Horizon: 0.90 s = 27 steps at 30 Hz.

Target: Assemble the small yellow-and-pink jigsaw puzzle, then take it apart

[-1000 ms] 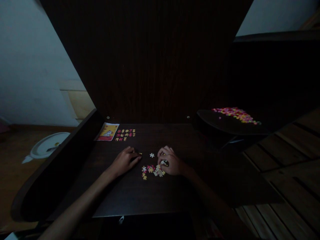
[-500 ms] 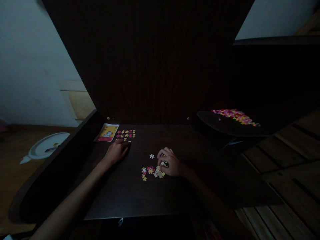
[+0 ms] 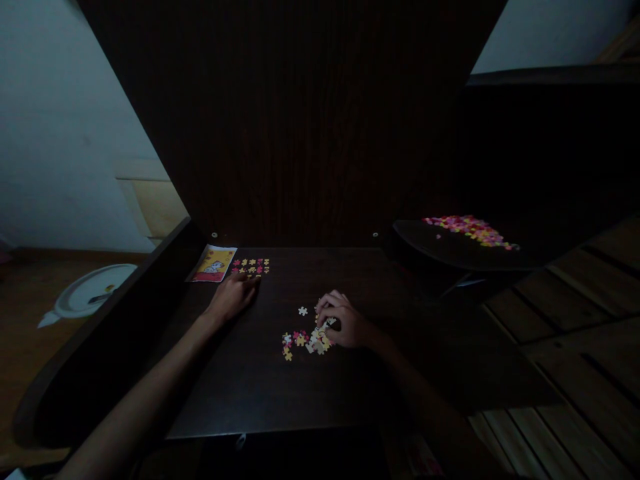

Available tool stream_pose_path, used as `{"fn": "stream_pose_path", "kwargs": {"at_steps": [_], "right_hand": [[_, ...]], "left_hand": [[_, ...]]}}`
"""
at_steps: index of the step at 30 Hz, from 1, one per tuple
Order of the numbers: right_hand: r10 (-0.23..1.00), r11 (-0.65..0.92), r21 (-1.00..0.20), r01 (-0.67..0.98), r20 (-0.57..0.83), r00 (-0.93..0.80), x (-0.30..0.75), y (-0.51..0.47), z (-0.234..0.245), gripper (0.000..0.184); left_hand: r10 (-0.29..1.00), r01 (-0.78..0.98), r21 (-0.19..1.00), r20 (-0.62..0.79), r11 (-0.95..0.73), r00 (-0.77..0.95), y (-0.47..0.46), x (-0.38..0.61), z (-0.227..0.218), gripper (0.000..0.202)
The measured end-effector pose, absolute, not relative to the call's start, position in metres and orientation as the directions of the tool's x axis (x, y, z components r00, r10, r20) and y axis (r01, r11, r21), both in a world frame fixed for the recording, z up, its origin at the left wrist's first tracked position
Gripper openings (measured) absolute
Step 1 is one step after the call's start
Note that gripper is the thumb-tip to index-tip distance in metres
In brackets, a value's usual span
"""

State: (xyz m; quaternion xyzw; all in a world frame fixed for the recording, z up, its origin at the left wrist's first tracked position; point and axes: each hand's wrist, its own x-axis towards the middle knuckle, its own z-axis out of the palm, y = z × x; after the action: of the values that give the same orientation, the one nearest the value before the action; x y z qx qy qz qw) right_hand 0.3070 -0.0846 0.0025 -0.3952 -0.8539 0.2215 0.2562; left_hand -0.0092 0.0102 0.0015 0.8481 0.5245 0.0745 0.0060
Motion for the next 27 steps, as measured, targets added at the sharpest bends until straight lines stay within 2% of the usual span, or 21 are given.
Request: {"fn": "stream_pose_path", "kwargs": {"at_steps": [10, 12, 15, 19, 27], "right_hand": [[0.736, 0.623, -0.608, 0.491, 0.246, -0.630, 0.310, -0.087, 0.003, 0.027], [0.736, 0.621, -0.599, 0.505, 0.225, -0.639, 0.309, -0.088, 0.002, 0.026], [0.737, 0.620, -0.583, 0.526, 0.203, -0.644, 0.308, -0.087, -0.001, 0.022], [0.751, 0.620, -0.565, 0.545, 0.227, -0.620, 0.308, -0.087, -0.002, 0.018], [0.732, 0.636, -0.570, 0.520, 0.232, -0.641, 0.303, -0.088, -0.004, 0.019]], "left_hand": [[0.862, 0.855, 0.123, 0.131, -0.504, 0.489, -0.004, 0.000, 0.011, 0.042], [0.833, 0.817, 0.161, 0.140, -0.553, 0.536, -0.019, 0.011, 0.013, 0.041], [0.708, 0.642, 0.314, 0.180, -0.699, 0.683, -0.047, 0.031, 0.014, 0.035], [0.610, 0.492, 0.421, 0.212, -0.762, 0.764, -0.082, 0.055, 0.014, 0.025], [0.578, 0.448, 0.472, 0.173, -0.759, 0.797, -0.101, 0.070, 0.000, 0.020]]}}
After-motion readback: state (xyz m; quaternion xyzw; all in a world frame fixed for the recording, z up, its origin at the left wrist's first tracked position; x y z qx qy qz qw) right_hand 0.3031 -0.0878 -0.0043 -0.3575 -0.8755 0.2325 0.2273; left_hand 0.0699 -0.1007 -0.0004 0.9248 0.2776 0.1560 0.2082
